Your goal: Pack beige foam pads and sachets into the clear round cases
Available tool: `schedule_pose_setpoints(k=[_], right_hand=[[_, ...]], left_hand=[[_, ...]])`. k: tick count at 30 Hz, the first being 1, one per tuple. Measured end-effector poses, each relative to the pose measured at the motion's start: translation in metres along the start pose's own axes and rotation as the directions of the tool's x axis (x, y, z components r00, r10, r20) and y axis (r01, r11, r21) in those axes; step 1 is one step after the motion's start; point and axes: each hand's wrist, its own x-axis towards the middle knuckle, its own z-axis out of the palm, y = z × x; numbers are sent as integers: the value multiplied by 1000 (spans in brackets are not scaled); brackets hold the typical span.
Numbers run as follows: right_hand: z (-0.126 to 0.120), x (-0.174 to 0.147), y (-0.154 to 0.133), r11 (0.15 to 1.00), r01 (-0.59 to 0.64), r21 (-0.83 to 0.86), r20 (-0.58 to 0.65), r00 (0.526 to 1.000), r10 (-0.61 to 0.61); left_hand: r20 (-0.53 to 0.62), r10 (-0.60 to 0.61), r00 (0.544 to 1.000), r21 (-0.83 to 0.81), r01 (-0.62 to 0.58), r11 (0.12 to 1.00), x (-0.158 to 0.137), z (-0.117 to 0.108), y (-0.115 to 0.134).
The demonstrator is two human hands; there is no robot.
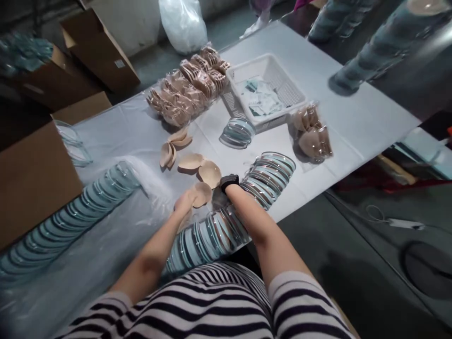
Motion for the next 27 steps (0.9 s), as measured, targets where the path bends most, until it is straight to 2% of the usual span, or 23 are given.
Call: schedule_pose_setpoints(k=[3, 5, 6, 8, 10, 12, 13, 15, 16, 17, 19, 21, 23, 25, 26, 27], right_hand=[[-30, -13, 5, 990, -76, -118, 107, 990, 88], [-56, -35, 8, 987, -52, -154, 132, 989, 73], [-66, -50, 8, 994, -38, -105, 128, 990, 52], [-74, -85, 7, 987, -41, 155, 95, 995, 26], [-63, -119, 4, 863, -84, 498, 46, 996, 71], [-37, -147, -2, 703, -137, 698, 36, 987, 157], [-23, -158, -4, 656, -164, 736, 57, 982, 182], [-2, -173, -6, 621, -203, 757, 111, 977, 184], [4, -178, -6, 623, -195, 757, 116, 979, 166], [5, -181, -3, 628, -164, 761, 92, 985, 146], [-2, -183, 4, 651, -63, 757, -10, 994, 108], [-11, -183, 13, 679, -18, 734, -53, 995, 83], [-13, -186, 20, 682, -87, 726, 26, 995, 99], [-4, -192, 23, 650, -199, 733, 140, 980, 142], [2, -196, 23, 641, -238, 730, 180, 971, 156], [10, -199, 22, 643, -259, 721, 204, 966, 161]], left_hand=[[-131, 16, 991, -62, -25, 998, -10, -1, -2], [-239, 60, 969, -87, -83, 993, -22, -3, -3], [-277, 92, 957, -110, -127, 986, -28, -4, -2], [-292, 155, 944, -191, -216, 957, -43, -7, 0], [-278, 204, 939, -316, -290, 904, -57, -10, 7], [-232, 308, 922, -478, -384, 790, -73, -14, 19], [-211, 383, 899, -577, -431, 694, -81, -15, 26], [-216, 481, 850, -758, -456, 467, -97, -15, 40], [-233, 487, 842, -811, -444, 380, -105, -16, 47], [-247, 472, 847, -836, -432, 338, -112, -16, 52], [-242, 468, 850, -813, -441, 380, -126, -18, 58], [-263, 513, 817, -724, -519, 455, -139, -21, 59], [-377, 528, 761, -629, -629, 456, -150, -22, 58], [-493, 500, 712, -581, -698, 419, -156, -18, 58], [-512, 479, 713, -593, -697, 404, -158, -15, 58], [-507, 448, 736, -624, -672, 398, -158, -10, 59]])
